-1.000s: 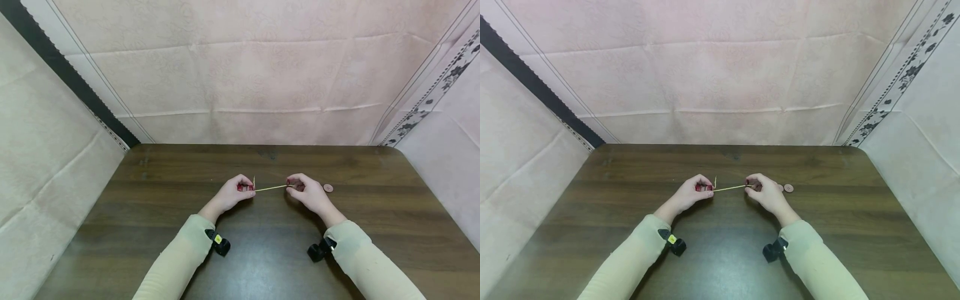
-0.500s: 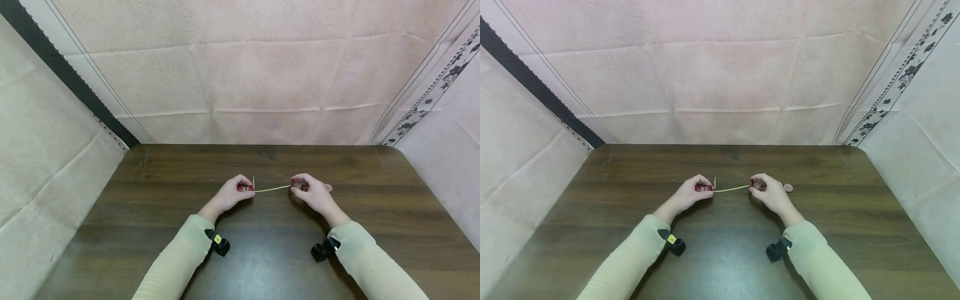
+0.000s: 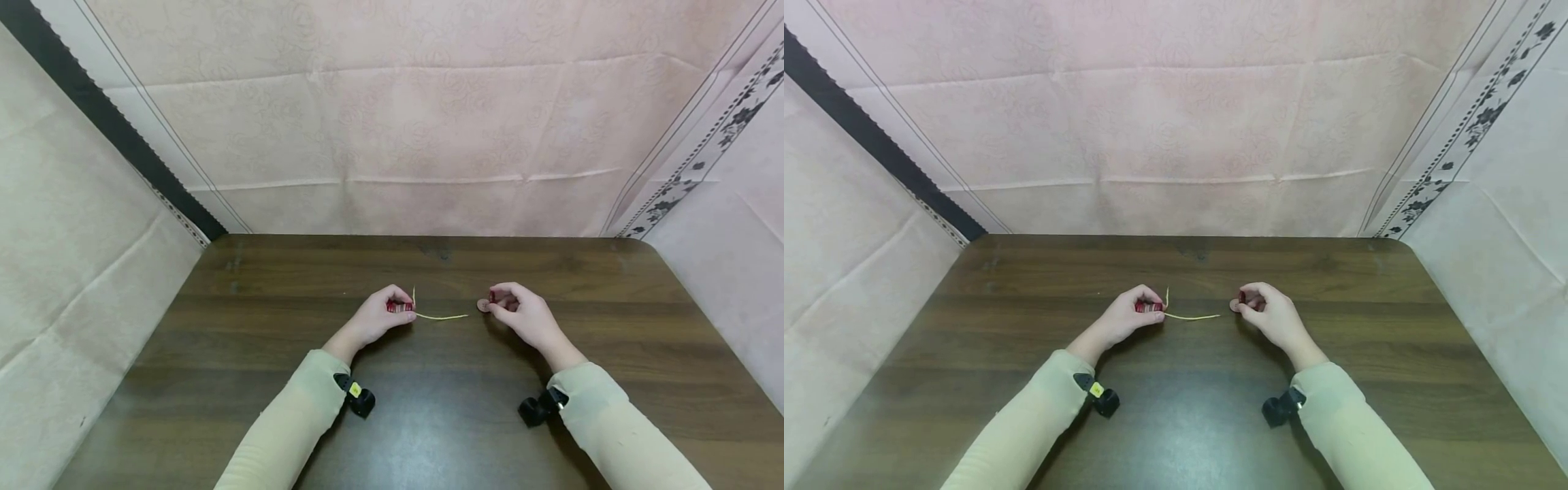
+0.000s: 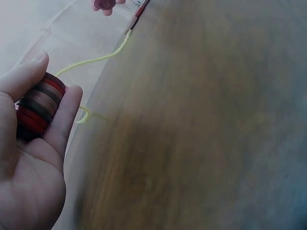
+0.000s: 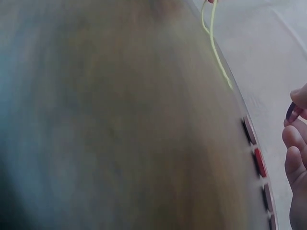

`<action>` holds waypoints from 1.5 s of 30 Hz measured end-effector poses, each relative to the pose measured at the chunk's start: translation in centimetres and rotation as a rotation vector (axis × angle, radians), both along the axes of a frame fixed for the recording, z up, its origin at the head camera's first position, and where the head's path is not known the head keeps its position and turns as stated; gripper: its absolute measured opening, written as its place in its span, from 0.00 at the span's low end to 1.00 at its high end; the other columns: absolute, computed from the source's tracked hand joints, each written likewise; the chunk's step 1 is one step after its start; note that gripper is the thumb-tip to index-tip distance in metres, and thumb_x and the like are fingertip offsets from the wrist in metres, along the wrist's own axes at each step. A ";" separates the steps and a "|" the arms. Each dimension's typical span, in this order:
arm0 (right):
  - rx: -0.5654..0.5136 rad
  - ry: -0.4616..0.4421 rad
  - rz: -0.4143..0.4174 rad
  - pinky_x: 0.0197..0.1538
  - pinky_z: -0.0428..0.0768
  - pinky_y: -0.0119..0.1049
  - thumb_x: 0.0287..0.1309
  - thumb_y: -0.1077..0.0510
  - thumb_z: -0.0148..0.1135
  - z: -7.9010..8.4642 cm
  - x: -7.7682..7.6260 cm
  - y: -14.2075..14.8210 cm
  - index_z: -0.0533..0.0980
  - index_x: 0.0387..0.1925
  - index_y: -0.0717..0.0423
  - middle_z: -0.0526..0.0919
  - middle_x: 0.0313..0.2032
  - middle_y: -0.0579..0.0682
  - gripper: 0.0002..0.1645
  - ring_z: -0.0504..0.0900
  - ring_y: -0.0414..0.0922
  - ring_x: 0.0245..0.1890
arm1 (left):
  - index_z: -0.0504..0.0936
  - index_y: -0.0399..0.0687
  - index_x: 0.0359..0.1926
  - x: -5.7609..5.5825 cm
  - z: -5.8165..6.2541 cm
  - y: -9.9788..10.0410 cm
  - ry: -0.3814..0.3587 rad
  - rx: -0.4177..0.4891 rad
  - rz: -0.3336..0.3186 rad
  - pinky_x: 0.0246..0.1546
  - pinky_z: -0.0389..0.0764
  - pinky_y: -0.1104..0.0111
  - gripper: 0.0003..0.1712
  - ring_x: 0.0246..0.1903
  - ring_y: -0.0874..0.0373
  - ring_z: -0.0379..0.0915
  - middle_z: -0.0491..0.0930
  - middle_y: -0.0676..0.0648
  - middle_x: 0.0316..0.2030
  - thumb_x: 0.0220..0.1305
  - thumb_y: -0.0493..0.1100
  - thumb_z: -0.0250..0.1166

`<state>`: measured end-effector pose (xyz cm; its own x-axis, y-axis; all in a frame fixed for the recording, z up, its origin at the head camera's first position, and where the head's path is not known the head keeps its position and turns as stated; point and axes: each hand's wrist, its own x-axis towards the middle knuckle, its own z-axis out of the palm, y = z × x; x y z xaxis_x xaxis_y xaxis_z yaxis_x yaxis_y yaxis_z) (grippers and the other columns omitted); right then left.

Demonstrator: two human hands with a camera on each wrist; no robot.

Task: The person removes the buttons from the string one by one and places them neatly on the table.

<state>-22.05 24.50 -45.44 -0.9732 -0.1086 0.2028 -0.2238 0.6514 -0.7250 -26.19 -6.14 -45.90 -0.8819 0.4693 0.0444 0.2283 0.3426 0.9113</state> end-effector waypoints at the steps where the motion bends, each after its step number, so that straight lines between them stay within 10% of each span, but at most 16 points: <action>1: -0.004 0.002 -0.004 0.41 0.76 0.41 0.56 0.62 0.64 0.0 0.0 0.2 0.75 0.49 0.60 0.80 0.40 0.54 0.18 0.78 0.47 0.37 | 0.77 0.47 0.41 0.0 0.0 0.0 0.000 0.000 -0.001 0.39 0.73 0.67 0.14 0.36 0.58 0.71 0.77 0.51 0.36 0.55 0.42 0.70; 9: 0.047 0.090 -0.047 0.38 0.75 0.31 0.56 0.62 0.64 -0.3 0.3 2.0 0.76 0.48 0.61 0.79 0.38 0.53 0.17 0.77 0.45 0.35 | 0.77 0.49 0.41 0.0 0.2 -0.1 -0.013 -0.027 -0.001 0.40 0.72 0.65 0.14 0.37 0.56 0.70 0.77 0.51 0.37 0.56 0.45 0.70; 45: 0.147 0.113 -0.206 0.42 0.71 0.51 0.56 0.64 0.60 -0.6 1.4 7.1 0.73 0.51 0.68 0.72 0.45 0.64 0.20 0.75 0.56 0.38 | 0.77 0.47 0.41 0.0 0.0 -0.2 0.001 -0.015 -0.011 0.39 0.73 0.66 0.13 0.36 0.58 0.71 0.78 0.51 0.36 0.56 0.43 0.69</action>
